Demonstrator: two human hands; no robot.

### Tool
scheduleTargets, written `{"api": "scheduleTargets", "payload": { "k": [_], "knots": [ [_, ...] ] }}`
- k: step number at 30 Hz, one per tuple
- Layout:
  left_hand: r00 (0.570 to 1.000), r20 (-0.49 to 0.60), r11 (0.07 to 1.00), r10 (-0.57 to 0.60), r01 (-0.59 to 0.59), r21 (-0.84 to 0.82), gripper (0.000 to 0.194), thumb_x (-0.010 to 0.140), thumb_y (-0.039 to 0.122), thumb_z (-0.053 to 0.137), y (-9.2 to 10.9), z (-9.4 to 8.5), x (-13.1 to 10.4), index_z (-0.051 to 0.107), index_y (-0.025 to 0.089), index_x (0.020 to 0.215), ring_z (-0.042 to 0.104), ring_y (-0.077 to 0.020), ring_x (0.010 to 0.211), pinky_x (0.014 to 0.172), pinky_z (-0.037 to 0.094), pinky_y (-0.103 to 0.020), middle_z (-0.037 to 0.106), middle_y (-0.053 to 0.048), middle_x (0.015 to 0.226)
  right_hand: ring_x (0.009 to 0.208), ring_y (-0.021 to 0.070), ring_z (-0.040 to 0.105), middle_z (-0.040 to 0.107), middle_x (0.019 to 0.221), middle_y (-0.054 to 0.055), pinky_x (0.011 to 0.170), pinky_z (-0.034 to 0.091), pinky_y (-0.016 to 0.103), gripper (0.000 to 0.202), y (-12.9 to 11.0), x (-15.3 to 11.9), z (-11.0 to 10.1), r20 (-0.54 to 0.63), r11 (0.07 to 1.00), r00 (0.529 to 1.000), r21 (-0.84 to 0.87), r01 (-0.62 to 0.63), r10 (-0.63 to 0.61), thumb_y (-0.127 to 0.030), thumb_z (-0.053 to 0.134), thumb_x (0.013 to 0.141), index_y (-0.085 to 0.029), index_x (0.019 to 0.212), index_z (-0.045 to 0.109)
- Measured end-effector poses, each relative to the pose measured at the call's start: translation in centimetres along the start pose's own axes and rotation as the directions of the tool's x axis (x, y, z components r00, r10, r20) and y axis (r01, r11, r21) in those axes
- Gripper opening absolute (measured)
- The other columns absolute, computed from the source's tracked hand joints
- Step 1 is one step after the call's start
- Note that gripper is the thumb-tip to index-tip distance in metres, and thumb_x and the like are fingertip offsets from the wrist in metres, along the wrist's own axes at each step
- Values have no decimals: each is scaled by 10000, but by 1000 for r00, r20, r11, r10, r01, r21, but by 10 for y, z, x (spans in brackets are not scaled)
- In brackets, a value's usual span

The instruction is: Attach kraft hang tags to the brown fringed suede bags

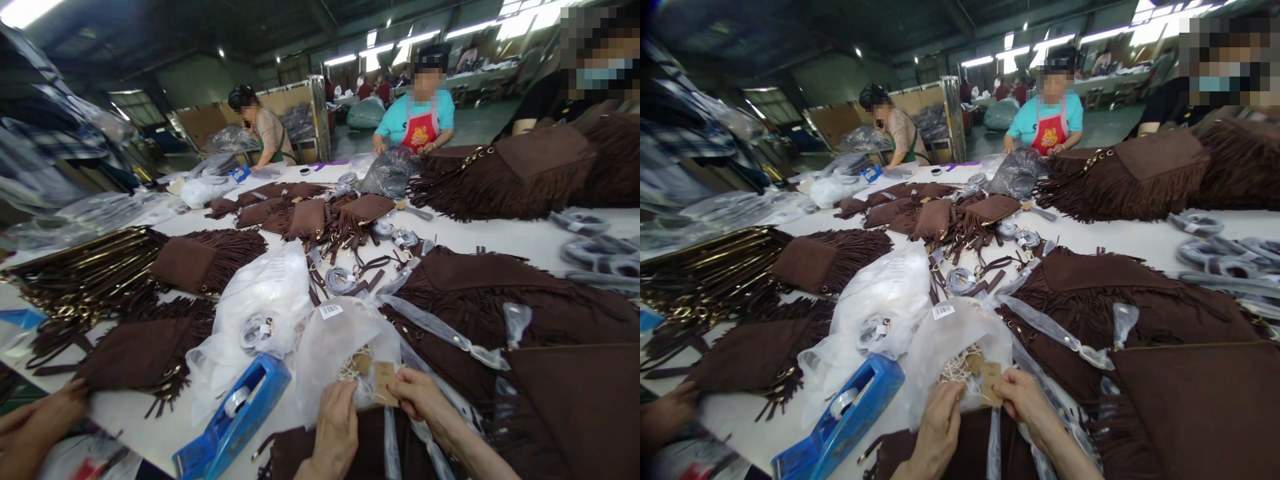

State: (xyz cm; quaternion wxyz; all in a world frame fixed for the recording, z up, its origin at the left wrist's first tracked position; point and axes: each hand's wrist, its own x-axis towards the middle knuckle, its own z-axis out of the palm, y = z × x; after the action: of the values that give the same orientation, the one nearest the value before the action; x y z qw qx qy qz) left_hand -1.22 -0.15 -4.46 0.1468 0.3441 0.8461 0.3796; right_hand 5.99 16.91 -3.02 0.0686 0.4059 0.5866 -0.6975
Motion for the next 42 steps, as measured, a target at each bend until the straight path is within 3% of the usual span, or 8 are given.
{"api": "scheduleTargets", "payload": {
  "k": [5, 8, 11, 21, 26, 33, 38, 42],
  "knots": [
    [953, 268, 834, -142, 261, -487, 388, 774, 314, 417, 42, -8, 30, 553, 142, 1095, 537, -216, 1041, 819, 461, -345, 588, -117, 1139, 279, 8, 231, 435, 393, -106, 351, 68, 190, 360, -12, -35, -4, -19, 963, 995, 249, 100, -98, -508, 611, 601, -201, 609, 422],
    [790, 602, 538, -116, 559, -631, 617, 763, 613, 334, 53, -3, 38, 579, 85, 968, 625, -189, 700, 450, 400, -212, 662, -141, 836, 293, -3, 259, 523, 490, -78, 351, 83, 181, 376, -15, -48, -5, -65, 925, 991, 356, 132, -116, -515, 634, 609, -185, 660, 460],
    [672, 733, 397, -102, 703, -590, 732, 678, 750, 343, 54, 4, 32, 570, 76, 850, 581, -149, 472, 322, 263, -162, 632, -103, 616, 308, -9, 261, 506, 493, -85, 351, 104, 169, 401, -16, -56, -11, -135, 886, 986, 439, 150, -101, -520, 665, 596, -178, 651, 464],
    [611, 774, 510, -164, 724, -464, 456, 560, 519, 604, 56, -5, 15, 535, 120, 768, 509, -97, 389, 309, 253, -157, 584, -24, 556, 341, 13, 262, 315, 446, -136, 347, 178, 164, 437, 5, -60, -32, -349, 817, 937, 537, 212, -13, -458, 730, 513, -207, 584, 378],
    [621, 716, 718, -317, 651, -247, 249, 606, 393, 494, 46, 8, 10, 500, 156, 682, 443, -90, 373, 364, 262, -186, 539, 9, 501, 365, 35, 286, 361, 478, -112, 367, 205, 191, 378, 20, -54, -43, -445, 863, 895, 441, 245, -27, -459, 668, 527, -217, 570, 381],
    [797, 505, 899, -331, 428, -87, 101, 666, 214, 497, 51, 12, 8, 513, 172, 576, 458, -114, 552, 560, 326, -239, 503, 34, 534, 422, 142, 471, 609, 587, -9, 404, 337, 262, 295, 50, -64, -48, -597, 978, 800, 130, 166, -56, -430, 654, 579, -232, 775, 557],
    [822, 545, 973, -163, 224, -47, 163, 732, 195, 447, 66, 10, 11, 588, 166, 655, 504, -123, 648, 608, 342, -224, 582, 13, 660, 550, 186, 594, 625, 588, -9, 561, 462, 269, 420, 56, -76, -10, -106, 940, 941, -159, 302, -320, -491, 427, 807, -222, 1102, 556],
    [799, 563, 951, -210, 301, -73, 167, 727, 161, 431, 65, 12, 16, 590, 148, 677, 470, -107, 606, 577, 336, -202, 548, 21, 620, 688, 171, 620, 674, 762, 17, 638, 469, 241, 325, 63, -71, 1, 39, 913, 925, -155, 378, -377, -441, 448, 811, -223, 1003, 594]
  ]
}}
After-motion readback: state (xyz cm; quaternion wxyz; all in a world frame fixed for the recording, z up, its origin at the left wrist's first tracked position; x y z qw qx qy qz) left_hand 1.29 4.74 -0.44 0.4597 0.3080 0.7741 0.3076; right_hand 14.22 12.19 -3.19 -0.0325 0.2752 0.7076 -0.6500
